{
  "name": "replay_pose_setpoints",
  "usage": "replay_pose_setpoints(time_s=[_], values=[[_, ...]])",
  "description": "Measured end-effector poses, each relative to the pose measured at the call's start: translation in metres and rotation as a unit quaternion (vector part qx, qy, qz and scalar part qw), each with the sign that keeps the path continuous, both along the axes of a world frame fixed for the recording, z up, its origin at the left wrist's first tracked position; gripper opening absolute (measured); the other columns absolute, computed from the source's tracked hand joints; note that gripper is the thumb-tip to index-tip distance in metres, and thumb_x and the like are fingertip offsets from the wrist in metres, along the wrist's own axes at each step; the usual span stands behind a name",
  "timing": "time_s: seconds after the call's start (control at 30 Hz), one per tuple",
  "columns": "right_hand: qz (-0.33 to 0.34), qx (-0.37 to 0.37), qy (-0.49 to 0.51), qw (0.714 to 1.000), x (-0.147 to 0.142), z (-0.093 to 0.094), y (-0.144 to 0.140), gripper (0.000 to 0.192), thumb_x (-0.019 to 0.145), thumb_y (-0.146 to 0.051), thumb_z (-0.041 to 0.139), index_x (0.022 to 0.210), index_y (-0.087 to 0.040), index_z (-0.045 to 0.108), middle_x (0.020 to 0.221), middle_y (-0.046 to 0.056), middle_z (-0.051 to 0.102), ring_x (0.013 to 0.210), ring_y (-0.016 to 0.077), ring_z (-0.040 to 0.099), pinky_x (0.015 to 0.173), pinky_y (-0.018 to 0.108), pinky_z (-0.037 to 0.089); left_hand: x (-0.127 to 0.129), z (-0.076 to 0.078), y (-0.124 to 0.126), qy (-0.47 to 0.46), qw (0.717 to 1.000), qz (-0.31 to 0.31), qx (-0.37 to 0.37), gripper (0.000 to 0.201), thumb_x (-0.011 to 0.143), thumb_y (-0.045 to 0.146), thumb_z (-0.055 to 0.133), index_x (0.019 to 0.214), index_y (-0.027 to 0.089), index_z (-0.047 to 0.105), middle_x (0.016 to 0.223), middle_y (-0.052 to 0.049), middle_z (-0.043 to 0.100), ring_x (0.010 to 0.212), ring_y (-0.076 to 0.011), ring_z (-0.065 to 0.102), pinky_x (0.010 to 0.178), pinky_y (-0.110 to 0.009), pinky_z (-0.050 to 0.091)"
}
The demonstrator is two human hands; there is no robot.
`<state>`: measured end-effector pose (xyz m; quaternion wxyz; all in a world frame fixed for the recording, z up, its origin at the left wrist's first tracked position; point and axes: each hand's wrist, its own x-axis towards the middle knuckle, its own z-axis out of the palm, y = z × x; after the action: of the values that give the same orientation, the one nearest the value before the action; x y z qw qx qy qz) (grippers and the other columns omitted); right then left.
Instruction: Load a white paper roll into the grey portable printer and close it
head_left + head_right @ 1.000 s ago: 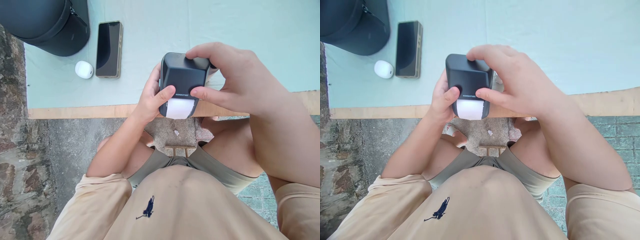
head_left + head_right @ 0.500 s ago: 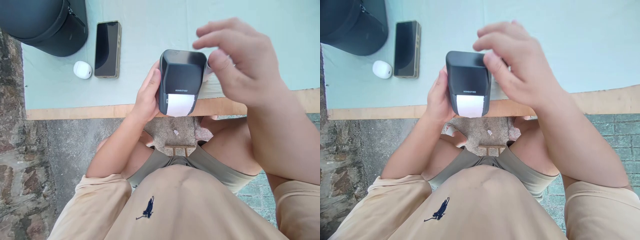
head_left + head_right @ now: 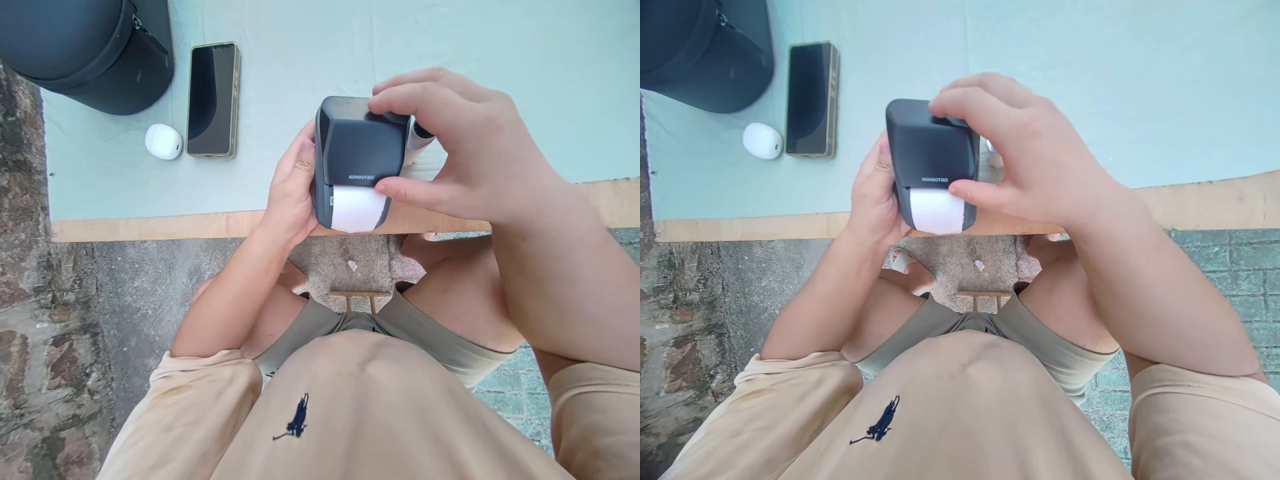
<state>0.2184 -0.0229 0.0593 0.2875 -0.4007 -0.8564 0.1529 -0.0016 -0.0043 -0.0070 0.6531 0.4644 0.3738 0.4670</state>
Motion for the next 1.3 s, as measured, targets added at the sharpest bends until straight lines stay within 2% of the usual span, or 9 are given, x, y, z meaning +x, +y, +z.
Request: replay_pose_setpoints(time_s=[0.13,0.27,0.43,0.57,0.73,0.8,0.93,1.03,1.3], values=[[-0.014,0.001,-0.003,1.0,0.003,0.0,-0.001,0.052,0.092,-0.049,0.076,0.141,-0.04,0.063,0.148,0.0,0.069,0.131,0.028,0.071,0.097,0.047,0.065,-0.001,-0.001,0.001,0.014,1.0,-0.006,-0.01,0.049,0.106,0.063,0.046,0.13,0.026,0.068,0.134,-0.007,0.075,0.154,-0.0301,0.056,0.128,-0.044,0.051],[-0.033,0.014,-0.009,0.999,0.003,0.002,-0.004,0.044,0.09,-0.041,0.076,0.133,-0.036,0.067,0.151,0.003,0.067,0.129,0.0287,0.071,0.098,0.048,0.065,-0.002,0.001,0.001,-0.016,0.999,-0.035,-0.019,0.058,0.103,0.07,0.045,0.129,0.024,0.068,0.132,-0.01,0.076,0.164,-0.034,0.045,0.129,-0.05,0.05],[-0.153,0.172,-0.001,0.973,-0.003,0.008,-0.007,0.025,0.095,-0.041,0.061,0.104,-0.024,0.077,0.102,0.009,0.074,0.107,0.0314,0.072,0.097,0.051,0.06,-0.001,0.005,-0.001,-0.09,0.992,-0.082,-0.044,0.035,0.107,0.043,0.047,0.132,0.022,0.059,0.132,-0.01,0.074,0.158,-0.0329,0.056,0.127,-0.054,0.053],[-0.252,0.087,0.071,0.961,-0.01,0.01,-0.011,0.023,0.105,-0.036,0.056,0.104,-0.025,0.076,0.087,0.003,0.068,0.085,0.0244,0.075,0.074,0.043,0.056,-0.001,0.004,-0.003,-0.066,0.994,-0.081,-0.033,0.04,0.102,0.053,0.059,0.128,0.022,0.063,0.126,-0.008,0.076,0.162,-0.0329,0.05,0.125,-0.047,0.055],[-0.206,0.07,0.163,0.962,-0.018,0.009,-0.01,0.015,0.103,-0.022,0.059,0.11,-0.025,0.072,0.101,0.003,0.067,0.096,0.0212,0.078,0.066,0.037,0.054,-0.001,0.002,-0.001,-0.051,0.996,-0.069,-0.021,0.053,0.095,0.067,0.067,0.126,0.024,0.066,0.13,-0.009,0.075,0.159,-0.036,0.054,0.12,-0.047,0.059],[-0.197,0.067,0.129,0.97,-0.018,0.008,-0.006,0.012,0.098,-0.019,0.062,0.104,-0.024,0.072,0.1,0.003,0.07,0.094,0.0223,0.077,0.062,0.037,0.051,-0.001,0.002,-0.001,-0.043,0.997,-0.067,-0.021,0.049,0.096,0.066,0.066,0.125,0.026,0.067,0.131,-0.007,0.075,0.16,-0.0337,0.052,0.122,-0.047,0.058],[-0.193,0.074,-0.023,0.978,-0.02,0.0,0.001,0.008,0.084,-0.022,0.065,0.089,-0.026,0.07,0.072,-0.001,0.067,0.06,0.0179,0.059,0.058,0.035,0.038,-0.002,0.001,0.001,-0.056,0.995,-0.076,-0.013,0.051,0.092,0.067,0.072,0.124,0.026,0.068,0.126,-0.006,0.077,0.162,-0.0324,0.049,0.128,-0.047,0.053],[-0.197,0.066,-0.123,0.97,-0.025,-0.007,0.007,0.013,0.081,-0.03,0.064,0.092,-0.027,0.07,0.067,0.001,0.062,0.061,0.0197,0.056,0.057,0.032,0.036,-0.003,-0.001,0.0,-0.071,0.994,-0.083,-0.011,0.053,0.091,0.066,0.073,0.124,0.025,0.067,0.124,-0.005,0.078,0.163,-0.033,0.049,0.127,-0.047,0.055],[-0.163,0.071,-0.182,0.967,-0.029,-0.003,0.013,0.018,0.073,-0.036,0.071,0.091,-0.031,0.07,0.063,0.002,0.057,0.049,0.0162,0.034,0.048,0.033,0.015,-0.004,0.0,-0.002,-0.057,0.995,-0.079,-0.023,0.058,0.092,0.066,0.072,0.128,0.021,0.064,0.142,-0.01,0.073,0.162,-0.0357,0.05,0.125,-0.047,0.056]])
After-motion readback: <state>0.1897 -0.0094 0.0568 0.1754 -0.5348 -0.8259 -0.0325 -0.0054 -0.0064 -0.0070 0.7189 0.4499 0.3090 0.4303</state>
